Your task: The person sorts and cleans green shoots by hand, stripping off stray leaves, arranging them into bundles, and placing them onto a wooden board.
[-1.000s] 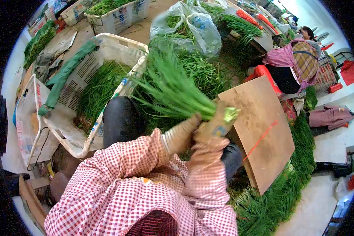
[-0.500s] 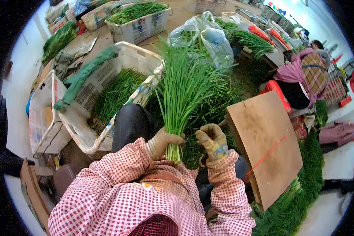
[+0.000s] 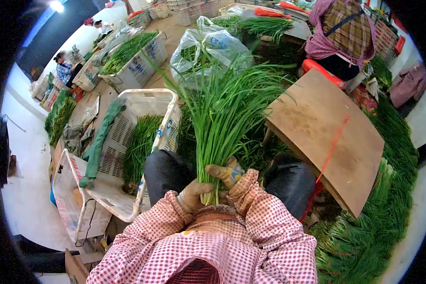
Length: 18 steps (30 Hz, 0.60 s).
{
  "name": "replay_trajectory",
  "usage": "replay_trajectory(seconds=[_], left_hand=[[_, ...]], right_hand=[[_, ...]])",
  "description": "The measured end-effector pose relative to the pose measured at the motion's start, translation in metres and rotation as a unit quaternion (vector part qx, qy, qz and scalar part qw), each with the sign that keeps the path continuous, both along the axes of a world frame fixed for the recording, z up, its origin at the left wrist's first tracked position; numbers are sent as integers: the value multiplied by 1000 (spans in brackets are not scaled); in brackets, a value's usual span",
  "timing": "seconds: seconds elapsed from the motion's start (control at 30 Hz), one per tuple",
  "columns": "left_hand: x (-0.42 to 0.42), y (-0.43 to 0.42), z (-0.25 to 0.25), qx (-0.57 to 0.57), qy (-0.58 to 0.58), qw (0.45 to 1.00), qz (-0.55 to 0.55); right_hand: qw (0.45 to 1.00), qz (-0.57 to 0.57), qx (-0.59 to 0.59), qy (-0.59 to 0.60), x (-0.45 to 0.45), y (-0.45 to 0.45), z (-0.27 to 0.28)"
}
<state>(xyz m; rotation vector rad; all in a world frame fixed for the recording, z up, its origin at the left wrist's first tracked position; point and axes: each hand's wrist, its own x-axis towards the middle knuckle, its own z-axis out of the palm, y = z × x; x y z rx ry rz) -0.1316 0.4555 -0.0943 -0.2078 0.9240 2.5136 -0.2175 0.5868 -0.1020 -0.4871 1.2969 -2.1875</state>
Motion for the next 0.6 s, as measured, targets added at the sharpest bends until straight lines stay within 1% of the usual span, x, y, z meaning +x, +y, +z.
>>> replay_trajectory(seconds=[0.07,0.1,0.13,0.17,0.23,0.27,0.33,0.37,0.4,0.43,0.47,0.5,0.53,0.57,0.6], left_hand=[[4,-3,-2,51,-44,998,-6],[8,-4,-1,75,-46,996,-12],[10,-3,-1,79,-47,996,-9],[11,-3,-2,90,-48,995,-10],[12,-3,1,102,-47,994,-12],[13,-2,5,101,-41,994,5],[13,-5,4,101,-37,994,22],[11,-11,-1,42,-26,999,16],[10,-16,-4,-17,-15,1000,10],[9,-19,-3,-18,-16,1000,8],[9,-21,0,-85,-6,996,33],[9,-22,1,-149,3,987,58],[8,-23,1,-146,1,988,55],[9,-24,0,-154,7,987,53],[9,-24,-1,-163,13,985,49]], right_hand=[[998,57,20,2,-1,2,4],[997,71,-4,-29,-1,-1,3],[997,74,0,-31,3,-1,-1],[996,68,-32,-52,8,-1,-4],[991,95,7,-94,3,3,4],[991,94,7,-93,-2,3,6],[988,142,63,-3,-8,5,9],[988,141,64,-4,-11,11,9],[972,153,155,83,-15,21,9],[942,183,244,140,-23,31,14],[899,215,325,201,-31,42,19],[845,265,403,231,-42,52,39],[892,249,363,105,-44,59,69],[931,160,311,105,-48,66,75],[946,59,307,82,-40,63,115]])
